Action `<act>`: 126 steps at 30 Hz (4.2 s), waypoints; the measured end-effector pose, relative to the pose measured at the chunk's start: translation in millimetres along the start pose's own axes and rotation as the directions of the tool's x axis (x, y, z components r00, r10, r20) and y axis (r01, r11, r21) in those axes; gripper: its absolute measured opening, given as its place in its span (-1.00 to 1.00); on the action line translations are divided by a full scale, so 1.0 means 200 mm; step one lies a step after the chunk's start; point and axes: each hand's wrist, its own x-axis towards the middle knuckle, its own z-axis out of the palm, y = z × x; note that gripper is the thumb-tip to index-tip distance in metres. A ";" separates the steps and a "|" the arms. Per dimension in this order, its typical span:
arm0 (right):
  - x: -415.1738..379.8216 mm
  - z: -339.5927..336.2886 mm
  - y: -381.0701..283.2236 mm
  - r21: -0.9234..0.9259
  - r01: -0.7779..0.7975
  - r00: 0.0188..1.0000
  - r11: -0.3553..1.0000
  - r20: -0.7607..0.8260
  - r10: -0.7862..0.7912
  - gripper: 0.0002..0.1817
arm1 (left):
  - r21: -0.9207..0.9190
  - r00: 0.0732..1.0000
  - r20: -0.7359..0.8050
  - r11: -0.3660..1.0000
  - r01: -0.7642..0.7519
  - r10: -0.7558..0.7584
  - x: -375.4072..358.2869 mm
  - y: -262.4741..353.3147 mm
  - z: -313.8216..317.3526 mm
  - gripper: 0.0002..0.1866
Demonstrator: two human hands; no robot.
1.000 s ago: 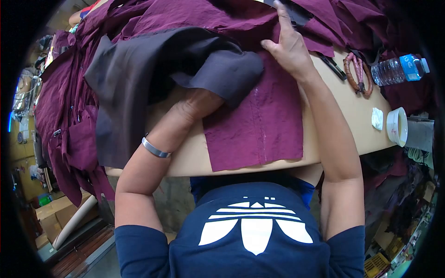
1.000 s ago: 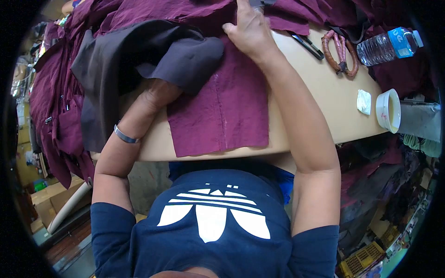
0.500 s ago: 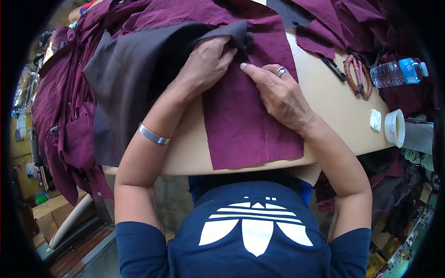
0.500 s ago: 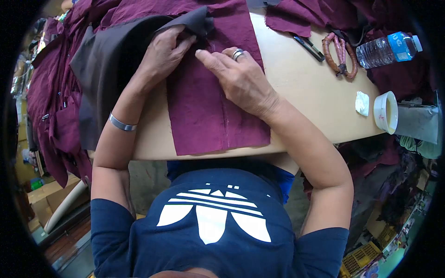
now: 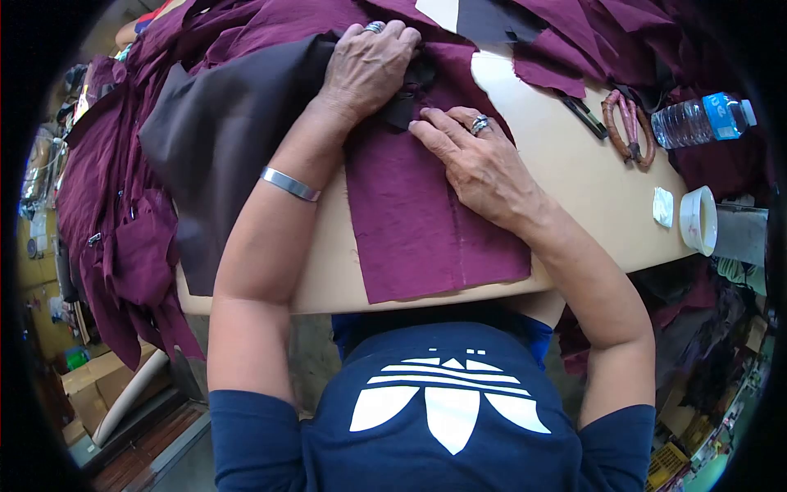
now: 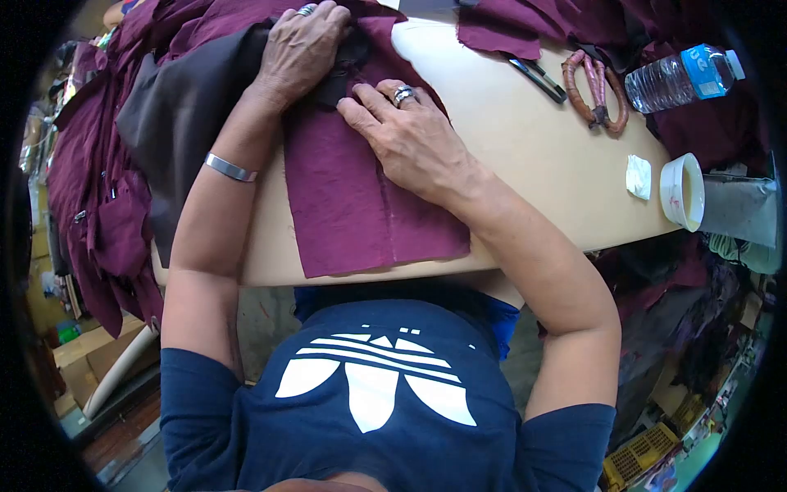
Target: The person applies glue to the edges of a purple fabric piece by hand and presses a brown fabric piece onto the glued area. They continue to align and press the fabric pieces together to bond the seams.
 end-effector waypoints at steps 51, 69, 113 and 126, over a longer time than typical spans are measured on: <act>-0.29 -0.16 -0.31 0.214 0.121 0.992 0.969 -0.049 -0.113 -0.51 | -0.460 0.969 0.125 0.853 0.246 -0.213 -0.15 0.06 -0.05 -0.72; -0.39 -0.15 -0.39 0.117 0.067 0.997 0.991 -0.046 -0.062 -0.59 | -0.416 0.952 0.251 0.869 0.269 -0.175 -0.22 0.14 -0.08 -0.36; -0.37 -0.92 0.04 -0.334 -0.402 0.910 0.852 -0.244 0.334 -0.80 | -0.693 0.957 -0.007 0.691 0.204 -0.289 -0.21 0.06 -0.02 -0.87; 0.13 -0.08 0.11 0.436 -0.438 0.898 0.786 0.161 0.410 -0.62 | -0.720 0.958 -0.100 0.685 0.117 -0.269 -0.20 0.05 0.03 -0.89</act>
